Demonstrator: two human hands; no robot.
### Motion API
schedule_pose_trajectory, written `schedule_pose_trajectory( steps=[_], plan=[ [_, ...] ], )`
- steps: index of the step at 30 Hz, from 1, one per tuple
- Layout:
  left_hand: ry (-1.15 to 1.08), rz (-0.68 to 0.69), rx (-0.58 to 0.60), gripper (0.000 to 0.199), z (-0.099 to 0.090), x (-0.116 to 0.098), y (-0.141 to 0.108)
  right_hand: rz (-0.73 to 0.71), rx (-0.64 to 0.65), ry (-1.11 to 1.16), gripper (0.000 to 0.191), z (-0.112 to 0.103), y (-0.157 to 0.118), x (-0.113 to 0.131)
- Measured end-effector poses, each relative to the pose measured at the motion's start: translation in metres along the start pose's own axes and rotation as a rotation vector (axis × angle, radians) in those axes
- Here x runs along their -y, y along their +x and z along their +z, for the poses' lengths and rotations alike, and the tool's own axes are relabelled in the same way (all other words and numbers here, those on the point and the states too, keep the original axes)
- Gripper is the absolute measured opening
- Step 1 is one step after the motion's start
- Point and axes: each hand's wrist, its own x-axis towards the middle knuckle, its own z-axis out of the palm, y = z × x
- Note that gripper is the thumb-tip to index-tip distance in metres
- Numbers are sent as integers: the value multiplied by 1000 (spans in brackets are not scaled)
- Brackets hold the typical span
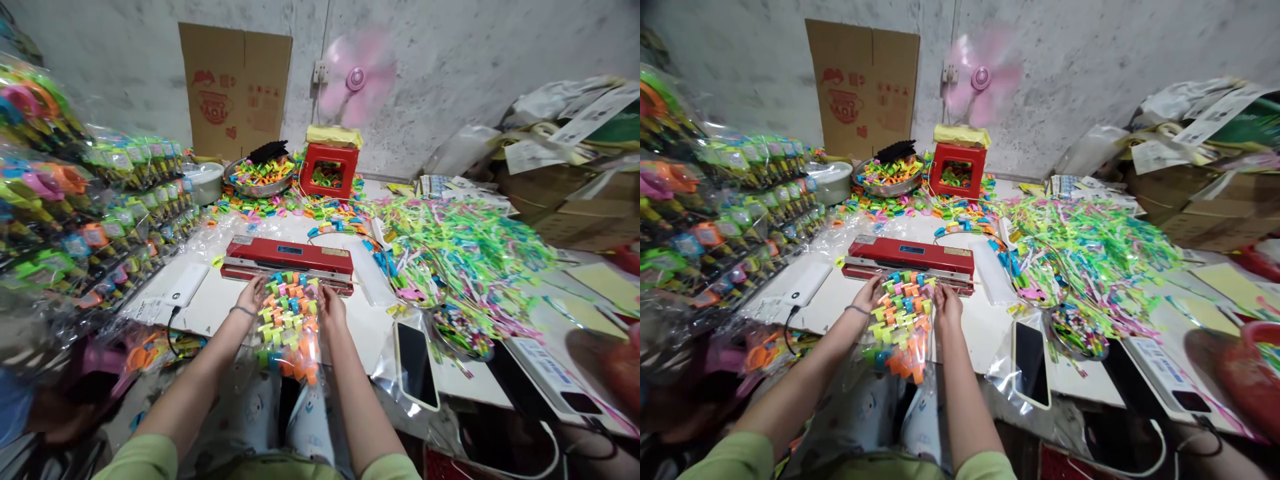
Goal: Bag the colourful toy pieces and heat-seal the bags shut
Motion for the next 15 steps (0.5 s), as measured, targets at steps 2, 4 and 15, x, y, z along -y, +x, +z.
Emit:
schedule_pose_trajectory(
  steps=[2,4,15],
  plan=[
    [-21,1,-28,13,2,-4,2,-33,4,4,13,-5,-3,2],
    [-50,15,-43,16,5,-8,3,-132,-41,-33,17,-8,-7,5],
    [10,134,25,21,-21,-7,-21,-780,576,-1953,50,111,-50,31]
  ],
)
